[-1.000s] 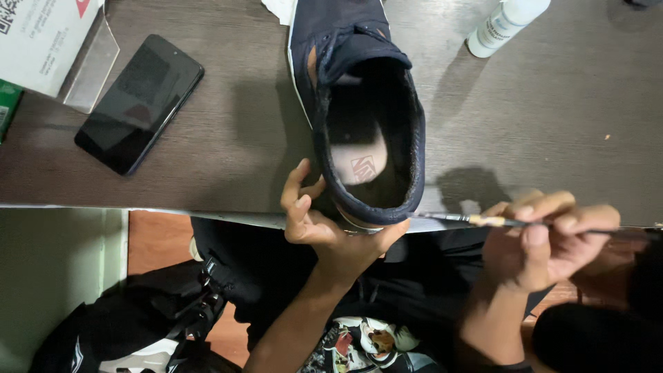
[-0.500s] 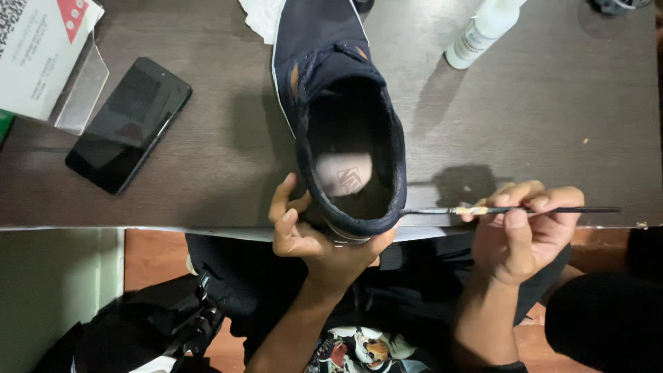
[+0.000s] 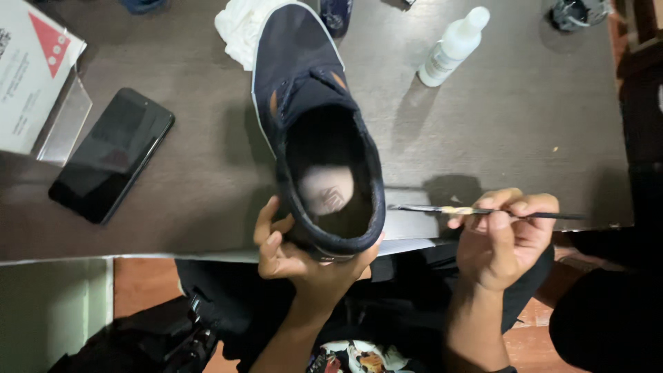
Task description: The person paints the collar and side panels of a dark blue sneaker using a small brush and blue paint. They dip the brush into a paint bottle to reload and continue applying the paint to the shoe's fabric.
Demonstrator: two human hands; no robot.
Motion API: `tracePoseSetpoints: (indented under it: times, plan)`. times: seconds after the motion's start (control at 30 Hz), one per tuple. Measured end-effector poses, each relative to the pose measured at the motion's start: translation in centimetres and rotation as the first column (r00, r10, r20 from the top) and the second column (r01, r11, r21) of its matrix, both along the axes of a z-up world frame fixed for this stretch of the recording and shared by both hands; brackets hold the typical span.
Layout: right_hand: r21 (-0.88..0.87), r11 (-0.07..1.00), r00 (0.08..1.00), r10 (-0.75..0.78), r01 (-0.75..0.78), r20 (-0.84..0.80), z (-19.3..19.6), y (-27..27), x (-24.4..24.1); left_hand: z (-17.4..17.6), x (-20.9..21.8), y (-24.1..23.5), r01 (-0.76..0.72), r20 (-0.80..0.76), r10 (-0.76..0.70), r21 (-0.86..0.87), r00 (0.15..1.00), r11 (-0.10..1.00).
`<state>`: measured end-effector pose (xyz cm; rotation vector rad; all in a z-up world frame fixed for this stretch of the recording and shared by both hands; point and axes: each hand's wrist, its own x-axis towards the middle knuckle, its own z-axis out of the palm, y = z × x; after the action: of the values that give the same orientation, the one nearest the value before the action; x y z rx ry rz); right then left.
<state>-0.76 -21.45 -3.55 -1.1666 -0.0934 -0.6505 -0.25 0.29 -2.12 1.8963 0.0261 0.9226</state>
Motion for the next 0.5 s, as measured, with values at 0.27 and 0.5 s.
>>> tracePoseSetpoints:
  times: [0.27, 0.5]
  plan:
    - [0.149, 0.983, 0.979, 0.079, -0.108, 0.187, -0.7, -2.3, 0.3, 0.3, 0.2, 0.4, -0.049, 0.009, 0.048, 0.062, 0.999, 0.997]
    - [0.088, 0.977, 0.968, -0.203, 0.192, 0.147, -1.7, -3.9, 0.0, 0.6, 0.2, 3.5, -0.064, 0.068, 0.056, 0.114, 0.996, 0.991]
